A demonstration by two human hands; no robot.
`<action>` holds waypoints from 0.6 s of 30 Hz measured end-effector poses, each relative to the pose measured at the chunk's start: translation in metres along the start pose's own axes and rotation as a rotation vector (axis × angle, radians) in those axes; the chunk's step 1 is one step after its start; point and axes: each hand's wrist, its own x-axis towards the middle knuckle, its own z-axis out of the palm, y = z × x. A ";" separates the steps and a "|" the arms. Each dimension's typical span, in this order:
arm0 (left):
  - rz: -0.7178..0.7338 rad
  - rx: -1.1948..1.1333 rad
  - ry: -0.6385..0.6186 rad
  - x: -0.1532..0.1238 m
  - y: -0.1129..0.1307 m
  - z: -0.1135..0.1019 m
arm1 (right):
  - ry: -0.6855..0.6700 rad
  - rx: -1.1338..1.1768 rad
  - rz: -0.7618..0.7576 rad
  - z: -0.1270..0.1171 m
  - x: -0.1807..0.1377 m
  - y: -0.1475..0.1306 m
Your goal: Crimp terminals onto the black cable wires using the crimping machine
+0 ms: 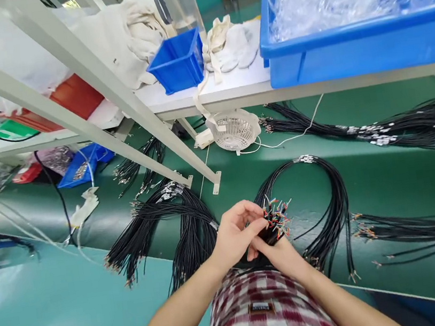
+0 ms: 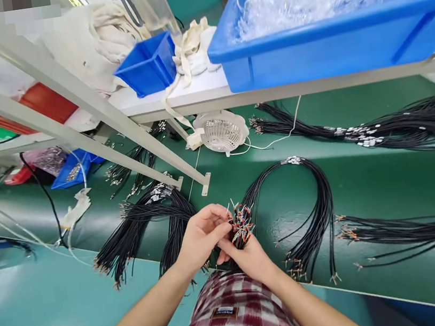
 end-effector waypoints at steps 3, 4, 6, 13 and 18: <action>-0.041 -0.077 0.017 -0.007 -0.008 -0.008 | -0.020 0.019 0.008 0.005 -0.006 -0.001; -0.043 -0.093 0.013 -0.010 -0.010 -0.012 | -0.022 0.022 0.009 0.007 -0.008 -0.002; -0.040 -0.120 0.006 -0.014 -0.012 -0.017 | -0.023 0.024 0.011 0.011 -0.012 -0.004; 0.028 -0.036 0.001 -0.018 -0.009 -0.021 | -0.076 0.054 -0.034 0.014 -0.016 0.002; -0.054 -0.120 0.024 -0.013 -0.007 -0.020 | -0.127 0.166 -0.111 0.010 -0.018 0.009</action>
